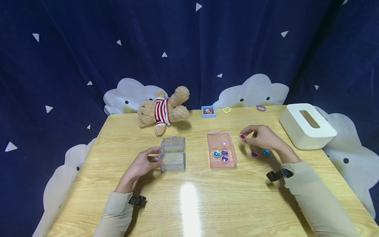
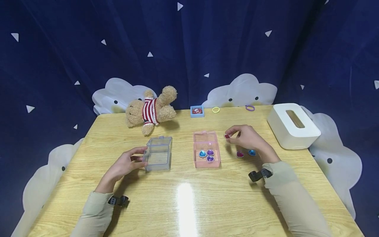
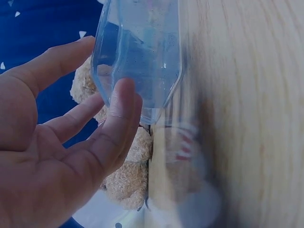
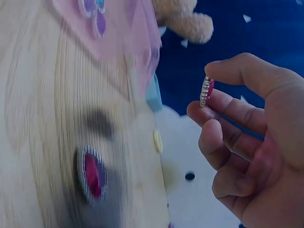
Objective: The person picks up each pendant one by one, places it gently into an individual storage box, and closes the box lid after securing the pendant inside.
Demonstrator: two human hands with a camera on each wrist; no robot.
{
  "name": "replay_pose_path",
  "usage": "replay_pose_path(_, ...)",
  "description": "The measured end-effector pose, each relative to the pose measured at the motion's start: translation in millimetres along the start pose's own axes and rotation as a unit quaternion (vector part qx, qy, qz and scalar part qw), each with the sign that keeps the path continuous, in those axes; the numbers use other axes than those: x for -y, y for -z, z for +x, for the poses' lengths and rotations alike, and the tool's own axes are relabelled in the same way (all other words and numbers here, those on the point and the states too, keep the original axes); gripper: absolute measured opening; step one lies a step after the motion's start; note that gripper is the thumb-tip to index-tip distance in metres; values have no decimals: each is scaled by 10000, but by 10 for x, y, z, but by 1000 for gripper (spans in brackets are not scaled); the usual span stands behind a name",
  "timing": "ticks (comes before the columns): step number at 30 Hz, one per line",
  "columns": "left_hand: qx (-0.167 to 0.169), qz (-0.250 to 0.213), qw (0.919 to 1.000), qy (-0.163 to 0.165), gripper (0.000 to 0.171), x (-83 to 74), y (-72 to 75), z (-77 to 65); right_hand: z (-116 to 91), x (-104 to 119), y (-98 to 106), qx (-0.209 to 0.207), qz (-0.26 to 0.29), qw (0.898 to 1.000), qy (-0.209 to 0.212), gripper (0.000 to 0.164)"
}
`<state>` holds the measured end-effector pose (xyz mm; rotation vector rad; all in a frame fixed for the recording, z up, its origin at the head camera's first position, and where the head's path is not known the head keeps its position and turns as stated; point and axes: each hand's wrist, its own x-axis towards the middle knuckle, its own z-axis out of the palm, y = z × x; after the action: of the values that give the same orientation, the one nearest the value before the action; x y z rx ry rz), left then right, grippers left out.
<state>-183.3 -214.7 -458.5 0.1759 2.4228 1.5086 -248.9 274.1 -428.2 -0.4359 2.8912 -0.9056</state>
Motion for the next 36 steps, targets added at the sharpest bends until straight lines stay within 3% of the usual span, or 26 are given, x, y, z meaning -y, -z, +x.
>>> replay_pose_path(12, -14, 28, 10000, 32, 69, -24, -6, -1, 147, 471, -304, 159, 358, 9956, 847, 27)
replay_pose_path(21, -29, -49, 10000, -25, 70, -44, -5, -18, 216, 858, -482, 478, 767, 9907, 1020, 24)
replay_pose_path(26, -21, -6, 10000, -49, 70, -31, -6, -5, 259, 1023, -600, 576, 629, 9863, 1412, 24)
replay_pose_path(36, -45, 35, 10000, -8, 69, -72, -13, -29, 320, 1327, -816, 757, 450, 9817, 1690, 23)
